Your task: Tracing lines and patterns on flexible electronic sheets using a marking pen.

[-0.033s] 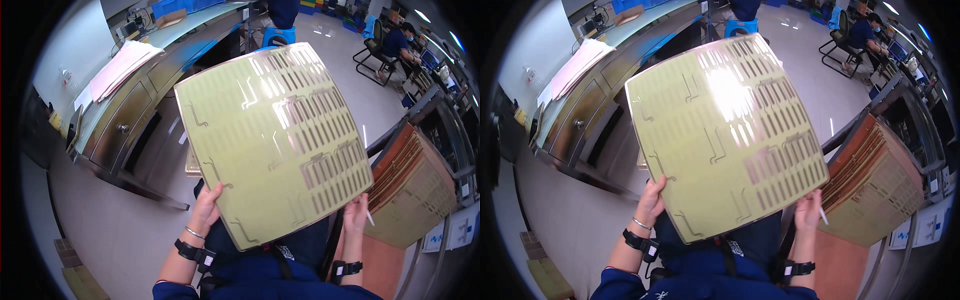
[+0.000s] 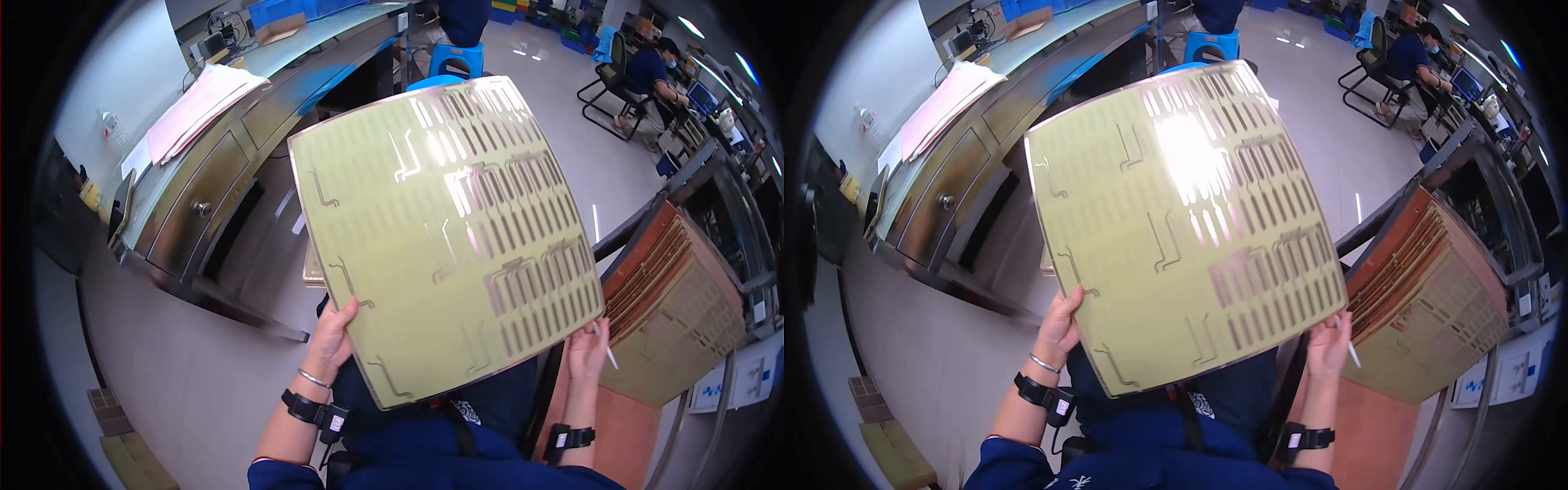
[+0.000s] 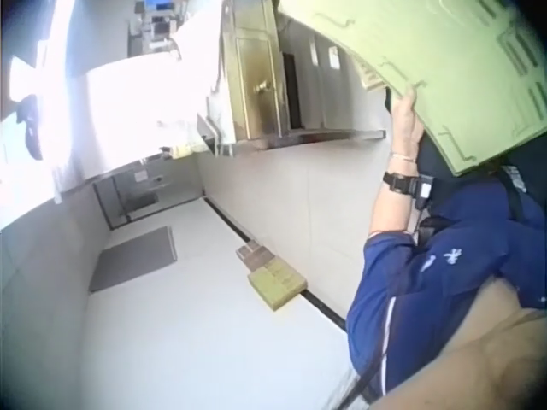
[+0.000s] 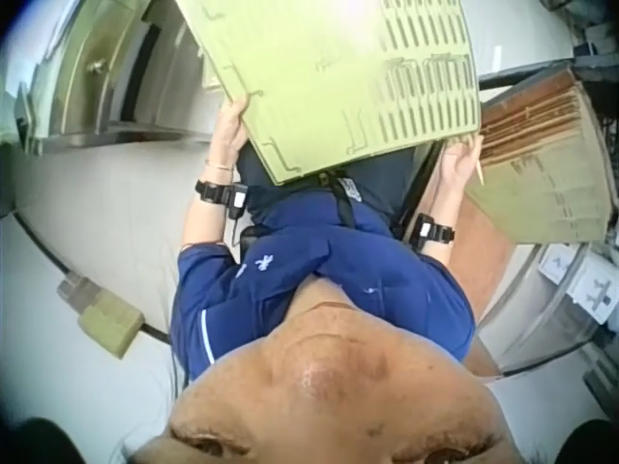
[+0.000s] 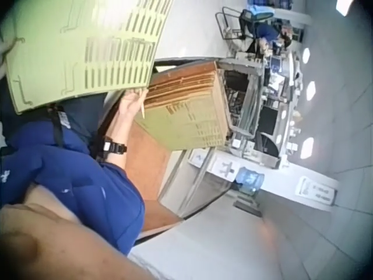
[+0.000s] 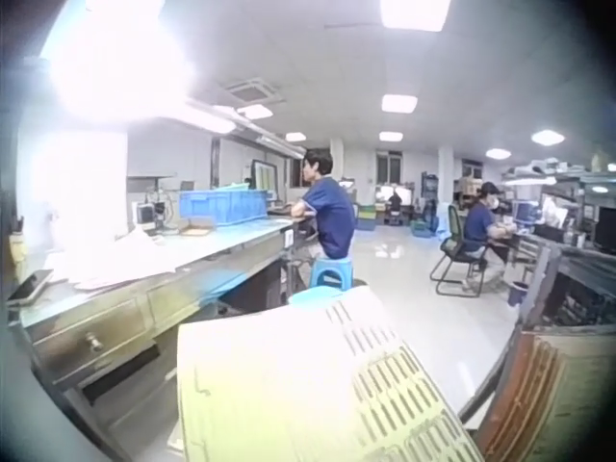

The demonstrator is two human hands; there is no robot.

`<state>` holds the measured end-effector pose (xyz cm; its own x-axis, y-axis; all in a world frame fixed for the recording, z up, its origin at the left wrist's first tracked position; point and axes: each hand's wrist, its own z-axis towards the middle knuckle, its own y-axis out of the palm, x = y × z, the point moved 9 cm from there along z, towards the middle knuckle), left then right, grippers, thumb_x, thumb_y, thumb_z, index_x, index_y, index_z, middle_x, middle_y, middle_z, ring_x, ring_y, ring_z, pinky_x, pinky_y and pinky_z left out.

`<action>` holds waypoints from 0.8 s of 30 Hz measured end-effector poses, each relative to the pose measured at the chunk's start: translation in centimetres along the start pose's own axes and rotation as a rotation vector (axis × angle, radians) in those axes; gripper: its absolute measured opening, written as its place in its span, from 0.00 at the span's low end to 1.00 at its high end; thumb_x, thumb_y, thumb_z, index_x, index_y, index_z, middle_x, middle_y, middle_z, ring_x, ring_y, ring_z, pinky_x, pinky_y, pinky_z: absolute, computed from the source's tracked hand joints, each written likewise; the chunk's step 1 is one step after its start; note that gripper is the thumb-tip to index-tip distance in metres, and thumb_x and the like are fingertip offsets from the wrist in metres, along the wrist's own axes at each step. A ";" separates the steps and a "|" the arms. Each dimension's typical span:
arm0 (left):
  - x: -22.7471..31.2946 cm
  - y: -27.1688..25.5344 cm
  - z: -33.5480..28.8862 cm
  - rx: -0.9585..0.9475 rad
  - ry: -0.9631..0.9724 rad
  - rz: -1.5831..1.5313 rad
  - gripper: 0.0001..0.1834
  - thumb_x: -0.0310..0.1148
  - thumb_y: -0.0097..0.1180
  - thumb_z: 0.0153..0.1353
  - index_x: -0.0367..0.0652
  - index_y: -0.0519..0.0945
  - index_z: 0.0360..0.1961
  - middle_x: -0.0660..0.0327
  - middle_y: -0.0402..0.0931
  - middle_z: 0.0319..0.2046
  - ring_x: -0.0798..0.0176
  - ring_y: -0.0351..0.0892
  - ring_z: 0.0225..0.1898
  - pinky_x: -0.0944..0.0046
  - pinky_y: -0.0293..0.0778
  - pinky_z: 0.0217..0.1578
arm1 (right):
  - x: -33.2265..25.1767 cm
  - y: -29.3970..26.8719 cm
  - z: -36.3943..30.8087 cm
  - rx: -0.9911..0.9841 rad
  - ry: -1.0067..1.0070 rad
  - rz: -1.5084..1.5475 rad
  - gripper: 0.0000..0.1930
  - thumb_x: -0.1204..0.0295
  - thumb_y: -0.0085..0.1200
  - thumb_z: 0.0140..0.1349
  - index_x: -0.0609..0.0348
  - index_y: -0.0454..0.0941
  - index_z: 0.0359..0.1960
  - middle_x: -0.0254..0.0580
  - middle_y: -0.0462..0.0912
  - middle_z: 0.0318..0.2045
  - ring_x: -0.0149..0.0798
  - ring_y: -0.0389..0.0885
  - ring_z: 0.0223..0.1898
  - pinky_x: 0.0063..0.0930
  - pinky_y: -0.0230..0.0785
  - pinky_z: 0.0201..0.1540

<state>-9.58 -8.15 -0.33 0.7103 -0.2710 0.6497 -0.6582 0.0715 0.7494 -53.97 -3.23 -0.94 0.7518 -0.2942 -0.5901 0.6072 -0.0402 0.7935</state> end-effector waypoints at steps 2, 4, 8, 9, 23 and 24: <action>0.6 -2.3 -0.5 0.073 0.032 0.037 0.25 0.32 0.50 0.65 0.39 0.61 0.61 0.54 0.71 0.53 0.58 0.76 0.51 0.56 0.75 0.52 | -1.7 -4.4 -1.7 0.362 0.032 -0.162 0.17 0.62 0.42 0.70 0.59 0.69 0.53 0.39 0.80 0.38 0.28 0.79 0.36 0.21 0.73 0.32; 0.6 -4.8 -1.3 0.212 0.011 0.115 0.24 0.36 0.50 0.66 0.39 0.63 0.60 0.54 0.72 0.51 0.58 0.76 0.50 0.58 0.76 0.50 | -2.5 -5.9 -3.5 0.450 0.091 -0.326 0.17 0.62 0.43 0.69 0.60 0.70 0.51 0.35 0.78 0.34 0.26 0.78 0.32 0.18 0.70 0.28; 0.0 -7.6 -2.6 0.312 -0.016 0.150 0.24 0.41 0.49 0.66 0.37 0.65 0.58 0.54 0.74 0.49 0.60 0.77 0.49 0.60 0.77 0.47 | -1.0 -4.0 -6.2 0.173 0.410 -0.642 0.17 0.63 0.46 0.67 0.59 0.70 0.52 0.36 0.79 0.34 0.29 0.80 0.34 0.20 0.74 0.32; 0.0 -8.1 -2.9 0.332 -0.019 0.205 0.25 0.43 0.49 0.67 0.36 0.66 0.56 0.54 0.75 0.48 0.60 0.78 0.47 0.61 0.77 0.46 | -0.6 -4.1 -7.0 0.159 0.546 -0.811 0.16 0.64 0.46 0.68 0.59 0.70 0.52 0.37 0.79 0.34 0.29 0.79 0.34 0.21 0.74 0.33; -0.4 -11.1 -6.4 0.731 0.079 0.539 0.24 0.44 0.38 0.71 0.31 0.75 0.46 0.59 0.77 0.38 0.71 0.74 0.38 0.70 0.71 0.40 | 10.7 18.4 4.9 -0.457 -0.275 -1.476 0.11 0.77 0.53 0.54 0.64 0.78 0.40 0.47 0.79 0.35 0.37 0.77 0.36 0.27 0.70 0.41; 0.1 -11.2 -6.6 0.741 0.111 0.618 0.22 0.43 0.38 0.72 0.32 0.75 0.41 0.61 0.75 0.34 0.72 0.71 0.35 0.71 0.69 0.38 | 13.0 19.1 5.5 -0.465 -0.219 -1.413 0.11 0.77 0.55 0.53 0.64 0.78 0.39 0.46 0.79 0.35 0.36 0.78 0.35 0.27 0.71 0.39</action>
<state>-0.47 -2.65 -7.80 0.1809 -0.2936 0.9386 -0.8864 -0.4622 0.0263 -34.03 -13.08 7.32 -0.5333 -0.4076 -0.7413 0.8359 -0.1194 -0.5357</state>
